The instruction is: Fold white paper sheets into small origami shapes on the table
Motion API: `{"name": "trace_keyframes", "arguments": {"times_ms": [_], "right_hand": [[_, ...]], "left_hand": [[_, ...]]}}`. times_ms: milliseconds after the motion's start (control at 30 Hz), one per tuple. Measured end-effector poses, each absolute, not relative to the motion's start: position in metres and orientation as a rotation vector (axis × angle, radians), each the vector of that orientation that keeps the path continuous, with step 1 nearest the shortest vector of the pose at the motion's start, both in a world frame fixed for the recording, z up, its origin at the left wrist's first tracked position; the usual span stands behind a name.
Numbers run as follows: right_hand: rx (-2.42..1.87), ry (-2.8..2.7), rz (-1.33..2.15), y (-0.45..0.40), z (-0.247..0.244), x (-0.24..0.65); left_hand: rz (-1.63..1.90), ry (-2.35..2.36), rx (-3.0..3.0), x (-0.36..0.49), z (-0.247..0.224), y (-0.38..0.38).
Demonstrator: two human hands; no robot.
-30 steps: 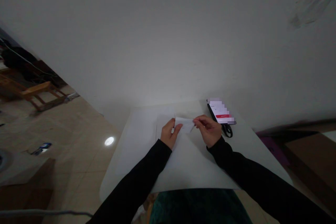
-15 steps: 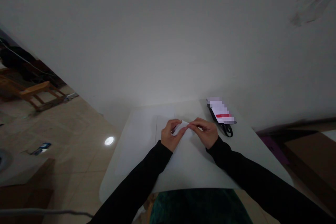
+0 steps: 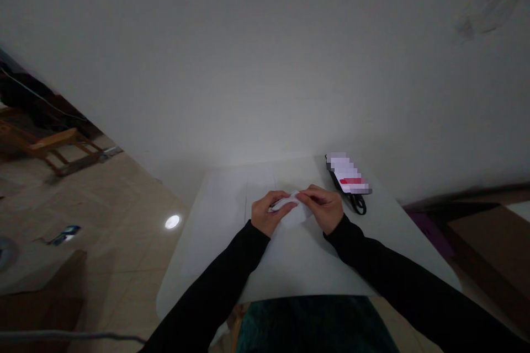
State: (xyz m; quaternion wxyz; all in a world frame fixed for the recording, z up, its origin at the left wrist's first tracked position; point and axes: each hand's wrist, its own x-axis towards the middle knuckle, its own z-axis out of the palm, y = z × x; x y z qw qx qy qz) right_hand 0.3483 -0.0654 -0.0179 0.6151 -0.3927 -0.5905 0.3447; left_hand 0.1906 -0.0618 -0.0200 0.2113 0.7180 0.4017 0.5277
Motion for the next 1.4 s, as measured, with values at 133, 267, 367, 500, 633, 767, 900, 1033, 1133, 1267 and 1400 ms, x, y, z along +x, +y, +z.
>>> {"name": "trace_keyframes", "arguments": {"times_ms": [133, 267, 367, 500, 633, 767, 900, 1033, 1133, 1267, 1400], "right_hand": [[-0.893, -1.347, 0.821, -0.067, -0.017, 0.348], [-0.851, -1.317, 0.913, -0.064, -0.018, 0.347], [-0.858, -1.263, 0.948, -0.062, -0.019, 0.348], [-0.899, -1.235, 0.934, -0.063, -0.020, 0.349], [-0.911, -1.272, 0.877, -0.065, -0.020, 0.348], [-0.946, -1.245, 0.850, -0.067, -0.019, 0.345], [-1.009, -1.181, 0.861, -0.066, -0.020, 0.343], [-0.976, -1.163, 0.965, -0.064, -0.023, 0.343], [-0.950, -1.247, 1.031, -0.063, -0.025, 0.343], [-0.941, -1.304, 1.017, -0.062, -0.025, 0.345], [-0.953, -1.319, 0.981, -0.055, -0.023, 0.353]], "left_hand": [[1.462, 1.136, 1.996, 0.191, -0.020, -0.061], [1.462, 1.130, 2.040, 0.190, -0.019, -0.062], [1.446, 1.111, 2.055, 0.191, -0.017, -0.062], [1.398, 1.112, 2.045, 0.192, -0.015, -0.062], [1.390, 1.137, 2.006, 0.192, -0.015, -0.062], [1.390, 1.154, 2.014, 0.191, -0.018, -0.062], [1.422, 1.147, 2.072, 0.191, -0.019, -0.062], [1.518, 1.127, 2.167, 0.191, -0.017, -0.064], [1.594, 1.135, 2.195, 0.190, -0.014, -0.065], [1.541, 1.157, 2.110, 0.187, -0.009, -0.064], [1.264, 1.038, 1.921, 0.182, -0.004, -0.058]]}}
